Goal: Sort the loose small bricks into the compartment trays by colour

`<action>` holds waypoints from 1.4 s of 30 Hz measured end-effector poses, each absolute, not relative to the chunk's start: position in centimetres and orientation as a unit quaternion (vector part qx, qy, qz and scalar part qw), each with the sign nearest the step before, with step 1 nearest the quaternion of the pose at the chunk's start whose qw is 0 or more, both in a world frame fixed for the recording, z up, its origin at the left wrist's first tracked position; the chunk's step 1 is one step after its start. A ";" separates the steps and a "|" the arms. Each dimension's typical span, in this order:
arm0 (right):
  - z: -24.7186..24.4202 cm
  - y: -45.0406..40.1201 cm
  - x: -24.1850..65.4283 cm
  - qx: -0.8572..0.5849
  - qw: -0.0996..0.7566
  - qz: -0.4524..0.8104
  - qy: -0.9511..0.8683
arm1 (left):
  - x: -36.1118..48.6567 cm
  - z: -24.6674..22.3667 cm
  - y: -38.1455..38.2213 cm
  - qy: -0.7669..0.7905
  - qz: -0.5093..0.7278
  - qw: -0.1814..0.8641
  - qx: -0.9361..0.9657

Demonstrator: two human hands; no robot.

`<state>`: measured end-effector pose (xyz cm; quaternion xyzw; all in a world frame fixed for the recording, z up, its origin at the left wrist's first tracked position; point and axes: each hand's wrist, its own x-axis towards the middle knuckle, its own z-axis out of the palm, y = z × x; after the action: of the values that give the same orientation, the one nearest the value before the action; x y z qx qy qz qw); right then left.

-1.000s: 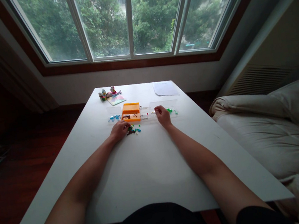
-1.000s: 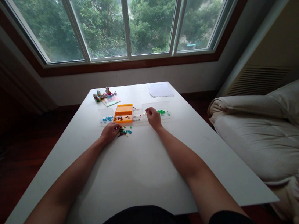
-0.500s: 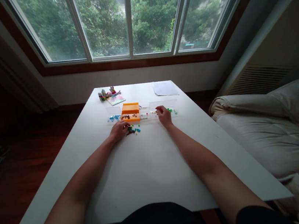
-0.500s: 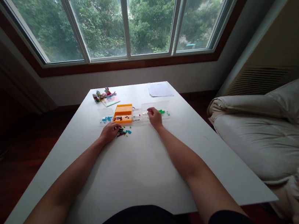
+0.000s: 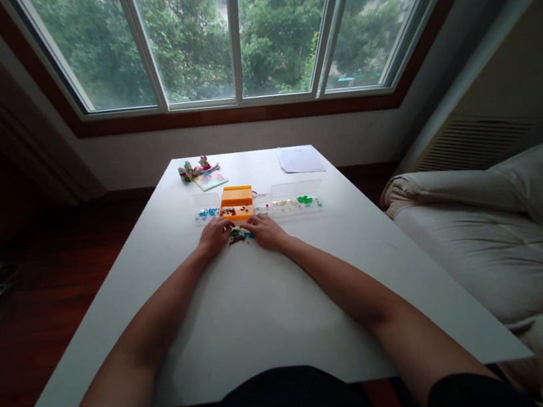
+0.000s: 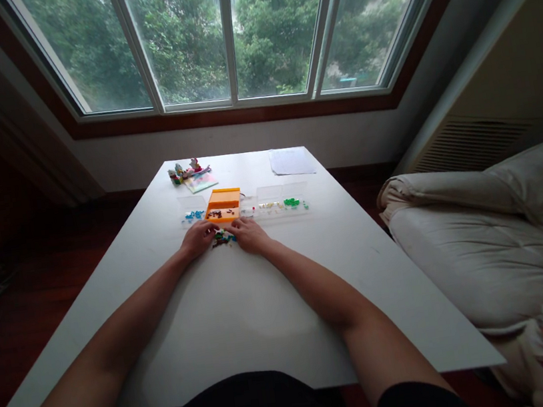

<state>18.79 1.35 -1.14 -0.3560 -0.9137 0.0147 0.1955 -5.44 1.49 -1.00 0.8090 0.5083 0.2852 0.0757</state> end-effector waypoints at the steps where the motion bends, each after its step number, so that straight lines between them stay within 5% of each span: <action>1: -1.0 1.3 18.7 -0.359 0.187 0.009 -0.914 | -5.5 -1.1 1.6 0.507 0.285 0.074 0.810; 28: -1.7 2.8 20.5 -0.386 0.272 0.048 -0.880 | -5.6 -1.0 1.4 0.501 0.297 0.087 0.809; 42: 0.2 5.0 25.0 -0.524 0.508 0.053 -0.682 | -5.5 -0.7 1.3 0.495 0.285 0.087 0.816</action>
<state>25.01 4.97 0.21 -0.5241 -0.6819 0.0527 0.5075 -5.55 1.28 -0.75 0.8162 0.4949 0.2852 0.0869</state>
